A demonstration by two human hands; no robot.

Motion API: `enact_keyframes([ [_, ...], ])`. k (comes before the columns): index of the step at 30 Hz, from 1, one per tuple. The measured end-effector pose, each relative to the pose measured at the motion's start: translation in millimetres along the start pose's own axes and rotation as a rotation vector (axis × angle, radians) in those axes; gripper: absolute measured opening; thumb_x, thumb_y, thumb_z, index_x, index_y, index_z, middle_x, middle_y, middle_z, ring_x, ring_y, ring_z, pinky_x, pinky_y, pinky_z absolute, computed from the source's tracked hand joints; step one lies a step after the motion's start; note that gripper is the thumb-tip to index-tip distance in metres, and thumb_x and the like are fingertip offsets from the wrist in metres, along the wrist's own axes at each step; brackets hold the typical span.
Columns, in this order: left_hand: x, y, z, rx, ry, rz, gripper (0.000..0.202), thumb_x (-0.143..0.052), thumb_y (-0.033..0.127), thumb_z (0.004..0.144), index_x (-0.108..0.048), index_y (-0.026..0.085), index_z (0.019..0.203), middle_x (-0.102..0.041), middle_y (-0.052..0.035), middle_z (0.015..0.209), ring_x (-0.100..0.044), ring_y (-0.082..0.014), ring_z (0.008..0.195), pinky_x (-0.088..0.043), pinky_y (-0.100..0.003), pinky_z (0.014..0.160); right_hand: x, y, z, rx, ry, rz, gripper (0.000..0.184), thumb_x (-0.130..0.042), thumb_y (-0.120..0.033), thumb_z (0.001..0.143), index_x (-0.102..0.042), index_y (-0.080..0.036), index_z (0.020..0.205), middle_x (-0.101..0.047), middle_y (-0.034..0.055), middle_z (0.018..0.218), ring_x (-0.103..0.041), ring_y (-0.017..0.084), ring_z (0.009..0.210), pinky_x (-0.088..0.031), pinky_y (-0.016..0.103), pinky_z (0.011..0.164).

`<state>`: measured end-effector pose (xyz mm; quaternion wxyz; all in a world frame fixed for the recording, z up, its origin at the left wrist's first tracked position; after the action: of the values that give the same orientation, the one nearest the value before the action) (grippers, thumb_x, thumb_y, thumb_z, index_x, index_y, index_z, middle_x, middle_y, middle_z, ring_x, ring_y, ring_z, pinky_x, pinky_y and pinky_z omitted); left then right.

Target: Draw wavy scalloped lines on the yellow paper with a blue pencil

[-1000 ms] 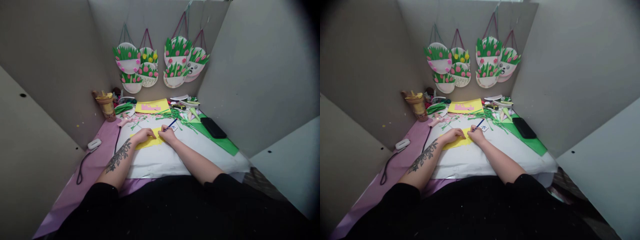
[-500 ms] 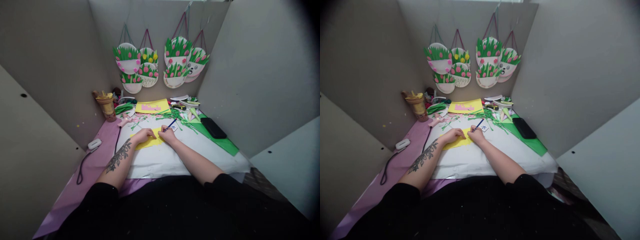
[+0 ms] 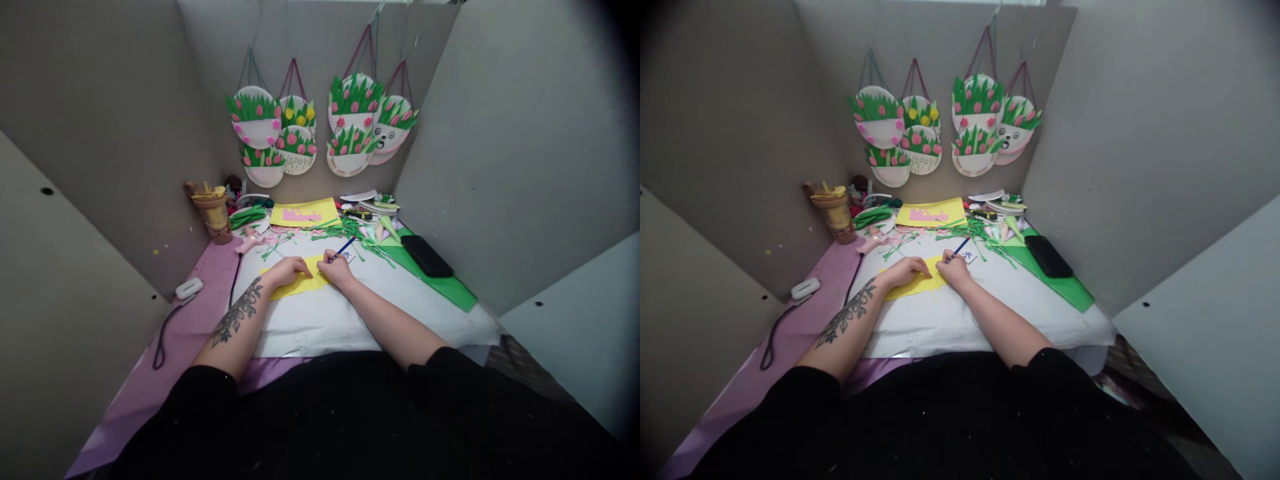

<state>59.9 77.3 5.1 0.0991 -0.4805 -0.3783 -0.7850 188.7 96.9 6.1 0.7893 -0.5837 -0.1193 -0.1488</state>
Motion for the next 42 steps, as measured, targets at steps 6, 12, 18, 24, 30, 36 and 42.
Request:
enact_keyframes([
  [6, -0.2, 1.7, 0.0, 0.004, -0.015, 0.014, 0.057, -0.039, -0.008, 0.065, -0.074, 0.022, 0.097, -0.066, -0.0037, 0.102, -0.061, -0.0118, 0.089, -0.046, -0.022, 0.086, -0.1, -2.5, -0.1, 0.011, -0.005, -0.033, 0.016, -0.052, -0.023, 0.057, -0.038, -0.021, 0.053, -0.036, -0.0063, 0.048, -0.035, 0.010, 0.051, -0.027, 0.023, 0.048],
  [12, -0.2, 0.1, -0.2, 0.015, -0.007, 0.000, 0.054, -0.040, -0.008, 0.066, -0.074, 0.022, 0.097, -0.066, -0.0032, 0.102, -0.061, -0.0120, 0.089, -0.046, -0.022, 0.086, 0.3, 1.2, 0.9, -0.002, 0.003, -0.019, 0.015, -0.053, -0.024, 0.057, -0.038, -0.021, 0.053, -0.037, -0.0062, 0.048, -0.036, 0.010, 0.051, -0.027, 0.023, 0.048],
  [18, -1.2, -1.3, -0.3, 0.013, -0.012, -0.013, 0.054, -0.040, -0.008, 0.067, -0.074, 0.022, 0.097, -0.066, -0.0035, 0.103, -0.061, -0.0120, 0.089, -0.046, -0.022, 0.087, 1.7, 0.7, 0.7, -0.014, 0.014, -0.029, 0.014, -0.052, -0.023, 0.056, -0.039, -0.021, 0.053, -0.037, -0.0061, 0.049, -0.036, 0.010, 0.051, -0.028, 0.024, 0.048],
  [24, -0.5, -0.6, -0.3, 0.009, -0.004, -0.004, 0.053, -0.039, -0.007, 0.067, -0.074, 0.021, 0.096, -0.066, -0.0037, 0.102, -0.061, -0.0122, 0.089, -0.046, -0.022, 0.086, 1.0, 1.5, 0.9, -0.022, 0.004, -0.021, 0.015, -0.053, -0.023, 0.056, -0.039, -0.021, 0.053, -0.037, -0.0063, 0.048, -0.037, 0.010, 0.051, -0.028, 0.023, 0.047],
  [30, 0.0, 1.4, 0.1, 0.008, -0.006, 0.013, 0.056, -0.039, -0.008, 0.065, -0.074, 0.021, 0.096, -0.066, -0.0034, 0.101, -0.061, -0.0113, 0.087, -0.046, -0.022, 0.085, 1.6, 3.5, 3.3, -0.019, 0.022, -0.044, 0.015, -0.053, -0.025, 0.059, -0.039, -0.021, 0.054, -0.038, -0.0065, 0.049, -0.037, 0.010, 0.051, -0.029, 0.023, 0.048],
  [36, 0.8, 2.6, 0.4, 0.006, -0.002, 0.005, 0.056, -0.039, -0.008, 0.065, -0.074, 0.021, 0.096, -0.067, -0.0038, 0.100, -0.062, -0.0120, 0.088, -0.047, -0.022, 0.085, 1.9, 3.7, 4.0, -0.018, 0.028, -0.064, 0.017, -0.054, -0.026, 0.059, -0.039, -0.021, 0.054, -0.039, -0.0063, 0.049, -0.038, 0.010, 0.051, -0.029, 0.023, 0.049],
  [42, -0.5, -0.5, 0.0, 0.021, -0.003, 0.008, 0.059, -0.038, -0.009, 0.062, -0.074, 0.022, 0.098, -0.066, -0.0036, 0.103, -0.061, -0.0120, 0.089, -0.046, -0.023, 0.086, 0.2, 5.3, 2.5, -0.038, 0.009, -0.036, 0.015, -0.053, -0.024, 0.058, -0.039, -0.021, 0.055, -0.038, -0.0066, 0.048, -0.040, 0.011, 0.051, -0.030, 0.023, 0.049],
])
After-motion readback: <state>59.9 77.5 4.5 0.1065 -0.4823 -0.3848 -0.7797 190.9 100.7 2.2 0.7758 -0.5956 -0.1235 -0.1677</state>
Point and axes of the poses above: each hand's wrist, its own z-axis towards the middle knuckle, its own x-axis out of the back of the hand, y = z × x, the point moved 10 cm from there along z, towards the middle knuckle
